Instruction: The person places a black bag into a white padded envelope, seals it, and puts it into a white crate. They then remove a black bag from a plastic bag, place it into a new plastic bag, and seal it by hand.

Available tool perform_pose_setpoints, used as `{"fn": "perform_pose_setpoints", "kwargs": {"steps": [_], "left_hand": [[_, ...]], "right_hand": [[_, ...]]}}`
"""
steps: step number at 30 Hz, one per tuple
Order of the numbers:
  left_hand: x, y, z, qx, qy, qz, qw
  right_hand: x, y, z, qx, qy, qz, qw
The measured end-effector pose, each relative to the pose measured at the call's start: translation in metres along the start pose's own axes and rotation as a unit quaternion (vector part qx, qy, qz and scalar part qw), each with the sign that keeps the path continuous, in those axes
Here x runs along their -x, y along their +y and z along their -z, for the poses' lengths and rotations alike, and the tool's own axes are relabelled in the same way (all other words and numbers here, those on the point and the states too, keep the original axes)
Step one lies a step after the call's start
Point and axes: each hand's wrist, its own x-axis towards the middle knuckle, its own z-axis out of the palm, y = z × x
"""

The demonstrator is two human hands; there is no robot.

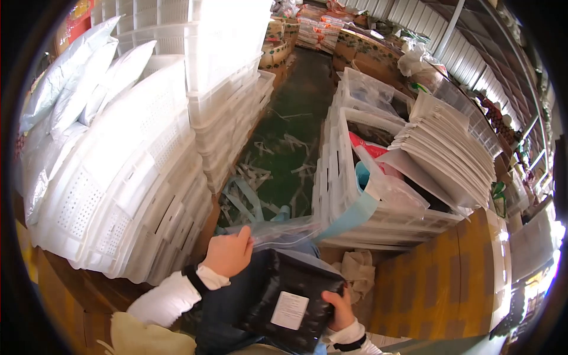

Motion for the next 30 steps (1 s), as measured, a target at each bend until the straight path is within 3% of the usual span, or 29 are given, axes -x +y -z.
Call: {"fn": "perform_pose_setpoints", "kwargs": {"steps": [3,7,14,19,30], "left_hand": [[0.027,0.017,0.001,-0.028,0.057,-0.034,0.997],[0.056,0.035,0.002,-0.020,0.040,-0.005,0.999],[0.071,0.040,0.006,-0.007,0.047,0.029,0.998],[0.073,0.034,0.005,-0.007,0.032,0.058,0.998],[0.095,0.065,0.002,0.036,0.018,0.005,0.999]], "right_hand": [[0.014,-0.001,0.033,-0.037,0.059,0.002,0.998],[0.031,-0.009,0.043,-0.067,0.101,-0.013,0.993],[0.022,0.017,0.045,-0.131,0.109,0.044,0.984],[0.018,0.050,0.053,-0.188,0.095,0.025,0.977],[0.025,0.056,0.049,-0.222,0.093,0.029,0.970]]}}
